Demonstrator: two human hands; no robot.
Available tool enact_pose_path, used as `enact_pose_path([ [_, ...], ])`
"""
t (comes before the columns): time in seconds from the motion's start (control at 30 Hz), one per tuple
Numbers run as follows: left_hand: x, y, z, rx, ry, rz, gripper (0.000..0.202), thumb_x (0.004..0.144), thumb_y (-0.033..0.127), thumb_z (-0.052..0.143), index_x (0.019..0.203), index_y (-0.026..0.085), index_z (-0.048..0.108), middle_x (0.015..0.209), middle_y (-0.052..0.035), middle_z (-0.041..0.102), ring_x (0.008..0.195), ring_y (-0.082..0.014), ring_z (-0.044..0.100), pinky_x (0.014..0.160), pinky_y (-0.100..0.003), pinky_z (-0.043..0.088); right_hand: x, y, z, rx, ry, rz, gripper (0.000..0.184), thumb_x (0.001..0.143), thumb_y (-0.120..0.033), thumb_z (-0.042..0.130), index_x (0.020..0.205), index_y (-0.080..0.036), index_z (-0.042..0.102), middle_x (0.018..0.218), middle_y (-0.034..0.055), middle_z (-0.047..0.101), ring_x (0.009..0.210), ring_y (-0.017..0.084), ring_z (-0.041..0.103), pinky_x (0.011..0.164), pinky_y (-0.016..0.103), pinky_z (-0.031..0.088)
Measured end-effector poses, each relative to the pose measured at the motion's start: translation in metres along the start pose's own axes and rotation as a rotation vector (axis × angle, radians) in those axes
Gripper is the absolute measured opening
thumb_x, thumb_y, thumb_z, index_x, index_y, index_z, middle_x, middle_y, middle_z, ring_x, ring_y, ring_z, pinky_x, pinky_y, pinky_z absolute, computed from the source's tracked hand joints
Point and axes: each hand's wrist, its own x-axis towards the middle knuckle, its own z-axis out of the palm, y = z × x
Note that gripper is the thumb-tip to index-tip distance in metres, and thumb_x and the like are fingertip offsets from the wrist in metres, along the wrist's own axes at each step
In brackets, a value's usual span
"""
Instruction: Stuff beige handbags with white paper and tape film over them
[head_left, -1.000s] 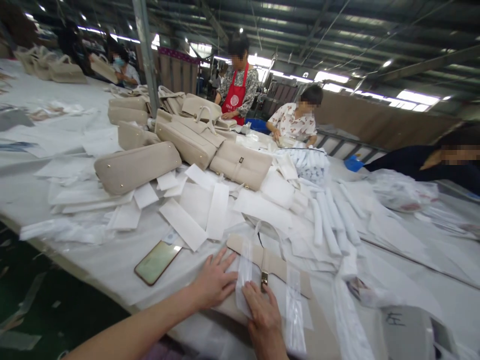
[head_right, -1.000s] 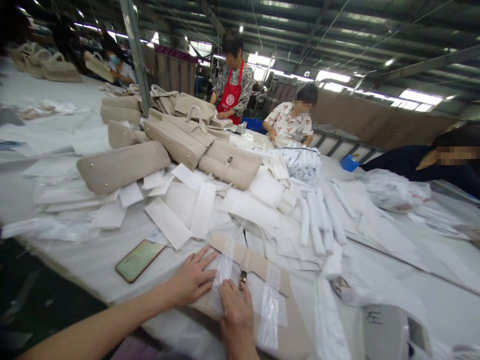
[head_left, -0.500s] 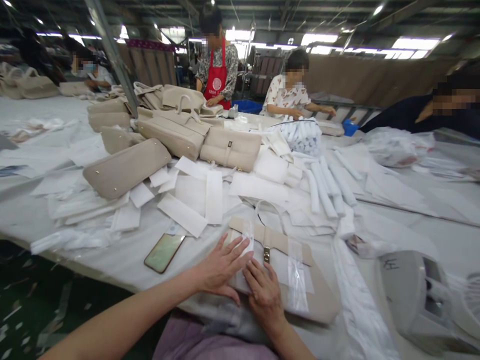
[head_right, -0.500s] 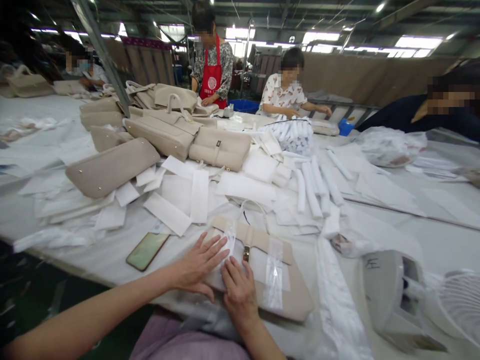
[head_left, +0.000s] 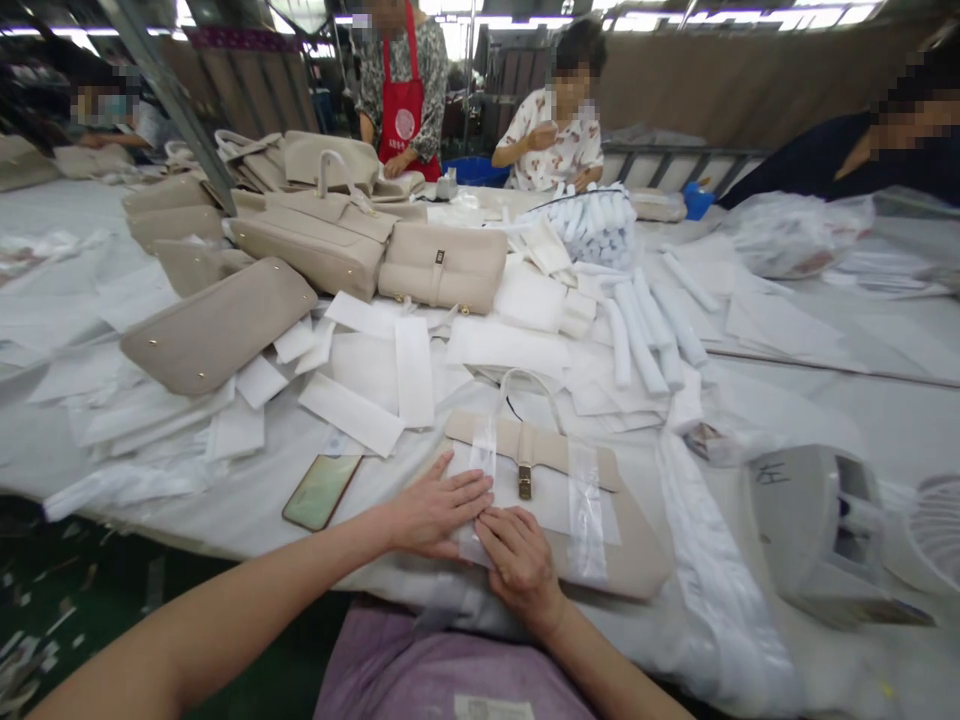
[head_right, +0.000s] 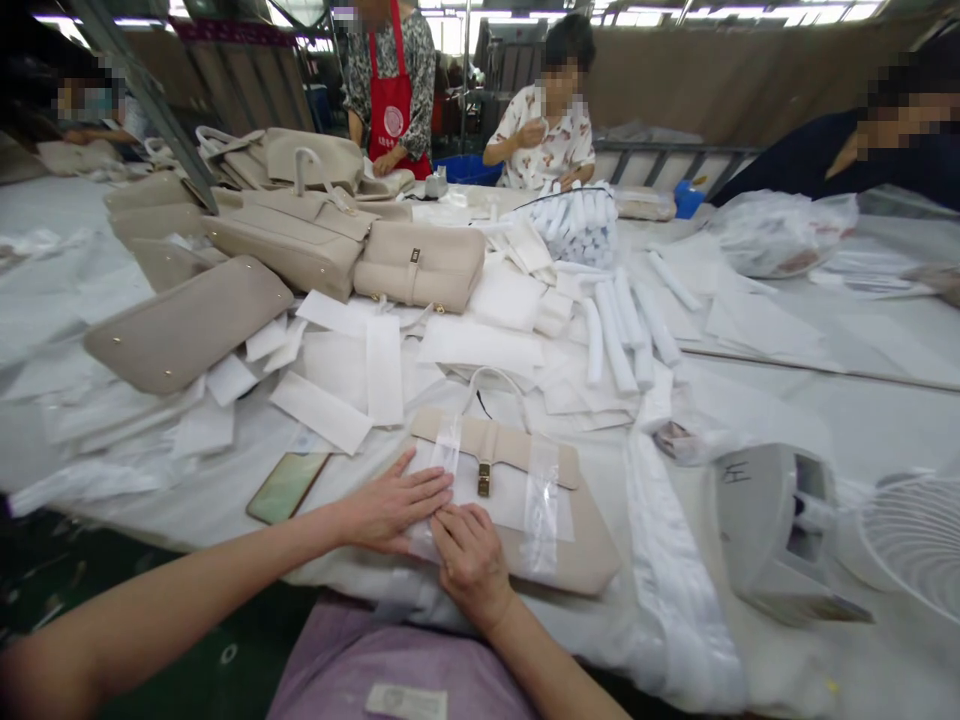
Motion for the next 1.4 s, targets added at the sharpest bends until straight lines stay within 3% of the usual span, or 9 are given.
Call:
enact_pose_path([
  [0.13, -0.002, -0.008, 0.009, -0.034, -0.005, -0.008, 0.071, 0.087, 0.058, 0.043, 0.143, 0.019, 0.023, 0.147, -0.0134, 0.030, 0.139, -0.0281, 0.018, 0.106, -0.060, -0.012, 0.003, -0.002, 0.004, 0.017, -0.016, 0.016, 0.029, 0.082, -0.010, 0.043, 0.105, -0.017, 0.058, 0.097, 0.0093, 0.066, 0.095, 0.020, 0.058, 0.085, 0.039, 0.044],
  [0.3, -0.002, -0.012, 0.013, -0.043, -0.001, 0.002, 0.069, 0.088, 0.057, 0.040, 0.143, 0.020, 0.024, 0.146, -0.0120, 0.032, 0.138, -0.0295, 0.018, 0.107, -0.060, -0.009, 0.006, -0.001, 0.002, 0.015, -0.113, 0.030, 0.018, 0.084, -0.018, 0.048, 0.098, -0.017, 0.060, 0.090, 0.0088, 0.063, 0.086, 0.021, 0.056, 0.081, 0.038, 0.043],
  [0.47, 0.000, -0.009, 0.006, -0.035, -0.093, 0.010, 0.068, 0.090, 0.054, 0.038, 0.146, 0.021, 0.017, 0.149, -0.0134, 0.026, 0.138, -0.0286, 0.020, 0.110, -0.056, -0.001, -0.001, -0.001, -0.008, 0.013, -0.216, -0.009, 0.026, 0.082, -0.018, 0.050, 0.107, -0.016, 0.057, 0.105, 0.0100, 0.061, 0.104, 0.023, 0.052, 0.101, 0.044, 0.031],
  [0.6, 0.002, -0.005, -0.005, -0.006, -0.147, 0.020, 0.065, 0.093, 0.053, 0.033, 0.146, 0.019, 0.016, 0.150, -0.0138, 0.023, 0.139, -0.0268, 0.019, 0.110, -0.053, 0.002, -0.008, -0.002, -0.011, 0.031, -0.163, 0.032, 0.026, 0.085, -0.023, 0.053, 0.111, -0.018, 0.056, 0.114, 0.0093, 0.060, 0.113, 0.022, 0.050, 0.107, 0.046, 0.021],
  [0.73, 0.002, -0.001, -0.007, 0.038, -0.158, 0.018, 0.061, 0.095, 0.050, 0.029, 0.145, 0.019, 0.015, 0.150, -0.0140, 0.024, 0.138, -0.0262, 0.020, 0.109, -0.056, -0.005, -0.009, -0.002, -0.006, 0.116, -0.061, 0.051, 0.011, 0.089, -0.022, 0.051, 0.092, -0.022, 0.062, 0.104, 0.0023, 0.066, 0.103, 0.015, 0.056, 0.099, 0.037, 0.029],
  [0.93, 0.001, 0.000, -0.002, 0.086, -0.127, 0.046, 0.060, 0.094, 0.051, 0.029, 0.145, 0.020, 0.020, 0.148, -0.0148, 0.028, 0.137, -0.0277, 0.024, 0.106, -0.060, -0.009, -0.009, -0.008, 0.006, 0.070, 0.081, 0.134, 0.022, 0.087, -0.012, 0.046, 0.073, -0.021, 0.059, 0.081, -0.0019, 0.068, 0.081, 0.012, 0.060, 0.087, 0.032, 0.035],
  [1.17, -0.005, 0.008, -0.001, 0.104, -0.123, 0.073, 0.047, 0.095, 0.032, 0.030, 0.141, 0.019, 0.029, 0.146, -0.0136, 0.032, 0.137, -0.0232, 0.026, 0.110, -0.056, -0.002, -0.015, -0.029, 0.017, -0.107, 0.134, 0.012, 0.023, 0.089, -0.011, 0.041, 0.080, -0.018, 0.061, 0.079, 0.0045, 0.066, 0.080, 0.015, 0.059, 0.083, 0.032, 0.041],
  [1.3, -0.012, 0.011, 0.009, 0.128, -0.093, 0.047, 0.049, 0.093, 0.023, 0.030, 0.142, 0.019, 0.029, 0.147, -0.0130, 0.030, 0.138, -0.0224, 0.022, 0.111, -0.054, 0.005, -0.024, -0.034, 0.022, -0.158, 0.159, -0.015, 0.022, 0.091, -0.011, 0.040, 0.090, -0.018, 0.061, 0.092, 0.0061, 0.067, 0.092, 0.016, 0.059, 0.087, 0.033, 0.041],
  [1.4, -0.015, 0.011, 0.015, 0.161, -0.068, 0.030, 0.047, 0.094, 0.025, 0.030, 0.141, 0.021, 0.032, 0.148, -0.0117, 0.030, 0.138, -0.0235, 0.021, 0.110, -0.056, 0.005, -0.032, -0.030, 0.018, -0.217, 0.125, 0.012, 0.019, 0.091, -0.018, 0.048, 0.106, -0.019, 0.058, 0.106, 0.0071, 0.064, 0.100, 0.018, 0.056, 0.093, 0.036, 0.037],
])
